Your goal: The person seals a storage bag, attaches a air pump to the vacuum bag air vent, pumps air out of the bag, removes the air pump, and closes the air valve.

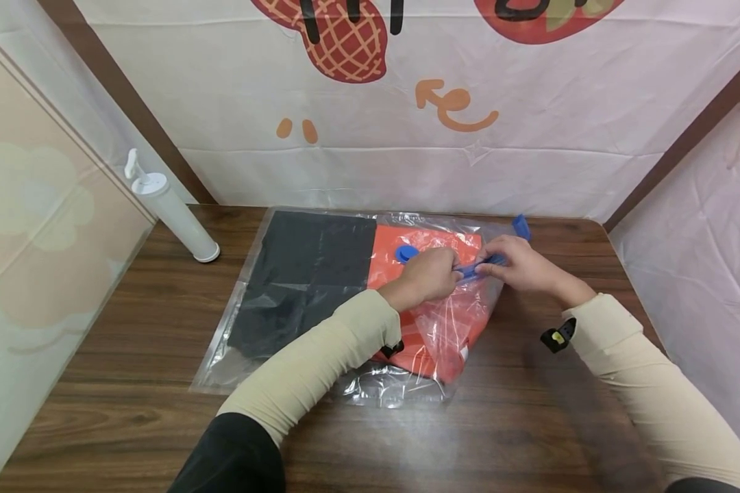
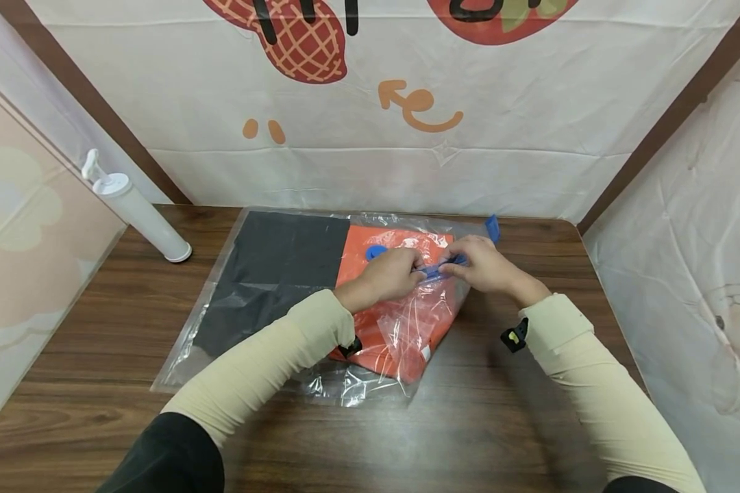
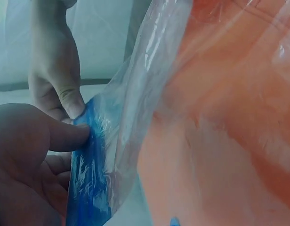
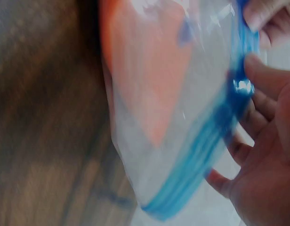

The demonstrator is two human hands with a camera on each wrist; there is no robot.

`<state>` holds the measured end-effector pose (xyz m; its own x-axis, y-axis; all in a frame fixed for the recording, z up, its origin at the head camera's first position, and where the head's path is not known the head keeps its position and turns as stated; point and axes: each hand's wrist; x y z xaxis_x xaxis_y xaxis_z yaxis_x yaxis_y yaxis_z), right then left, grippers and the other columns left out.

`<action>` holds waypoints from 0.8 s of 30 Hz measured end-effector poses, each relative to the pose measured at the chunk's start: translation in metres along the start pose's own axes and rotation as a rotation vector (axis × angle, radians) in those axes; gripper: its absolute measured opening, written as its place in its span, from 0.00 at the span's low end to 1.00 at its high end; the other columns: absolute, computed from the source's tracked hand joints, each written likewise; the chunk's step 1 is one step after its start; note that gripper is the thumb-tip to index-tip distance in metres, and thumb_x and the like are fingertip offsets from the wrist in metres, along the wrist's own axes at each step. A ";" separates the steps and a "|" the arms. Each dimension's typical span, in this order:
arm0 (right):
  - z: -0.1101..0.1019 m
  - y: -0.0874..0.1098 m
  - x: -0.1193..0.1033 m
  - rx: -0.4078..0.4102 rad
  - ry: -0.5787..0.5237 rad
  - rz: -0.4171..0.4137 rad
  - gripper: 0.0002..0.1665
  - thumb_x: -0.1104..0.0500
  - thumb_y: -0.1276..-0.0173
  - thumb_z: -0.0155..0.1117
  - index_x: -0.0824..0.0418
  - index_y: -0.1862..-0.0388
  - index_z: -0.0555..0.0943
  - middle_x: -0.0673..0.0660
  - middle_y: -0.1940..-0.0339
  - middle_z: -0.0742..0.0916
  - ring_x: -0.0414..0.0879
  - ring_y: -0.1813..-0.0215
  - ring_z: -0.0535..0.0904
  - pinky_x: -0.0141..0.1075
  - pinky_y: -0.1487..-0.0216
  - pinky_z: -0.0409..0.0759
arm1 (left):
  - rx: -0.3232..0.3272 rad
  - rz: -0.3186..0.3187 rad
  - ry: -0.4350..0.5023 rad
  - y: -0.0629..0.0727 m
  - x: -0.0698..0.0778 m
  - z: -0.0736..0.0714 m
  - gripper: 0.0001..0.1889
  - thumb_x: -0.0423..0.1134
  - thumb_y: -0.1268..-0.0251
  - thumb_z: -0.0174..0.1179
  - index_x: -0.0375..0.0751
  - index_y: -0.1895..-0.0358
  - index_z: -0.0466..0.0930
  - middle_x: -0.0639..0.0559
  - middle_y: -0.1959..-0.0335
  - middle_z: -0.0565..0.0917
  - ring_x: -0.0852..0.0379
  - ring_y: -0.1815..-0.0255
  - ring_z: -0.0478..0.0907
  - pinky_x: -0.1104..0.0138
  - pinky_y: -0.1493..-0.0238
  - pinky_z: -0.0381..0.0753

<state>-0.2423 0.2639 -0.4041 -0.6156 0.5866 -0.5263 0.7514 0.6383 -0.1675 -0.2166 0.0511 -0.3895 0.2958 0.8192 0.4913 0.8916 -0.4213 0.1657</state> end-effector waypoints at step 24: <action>0.001 0.003 -0.005 -0.028 0.114 -0.001 0.01 0.65 0.28 0.65 0.61 0.62 0.82 0.55 0.60 0.86 0.60 0.45 0.75 0.67 0.34 0.56 | 0.001 -0.015 -0.077 -0.001 0.010 -0.002 0.06 0.39 0.29 0.60 0.44 0.66 0.79 0.55 0.74 0.79 0.59 0.75 0.74 0.68 0.76 0.72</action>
<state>-0.2370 0.2624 -0.4024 -0.6407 0.6379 -0.4274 0.7448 0.6516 -0.1440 -0.2158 0.0587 -0.3829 0.3077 0.8530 0.4215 0.8967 -0.4081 0.1713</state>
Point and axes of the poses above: each hand's wrist, its own y-axis away from the middle knuckle, its own z-axis out of the palm, x = y × z
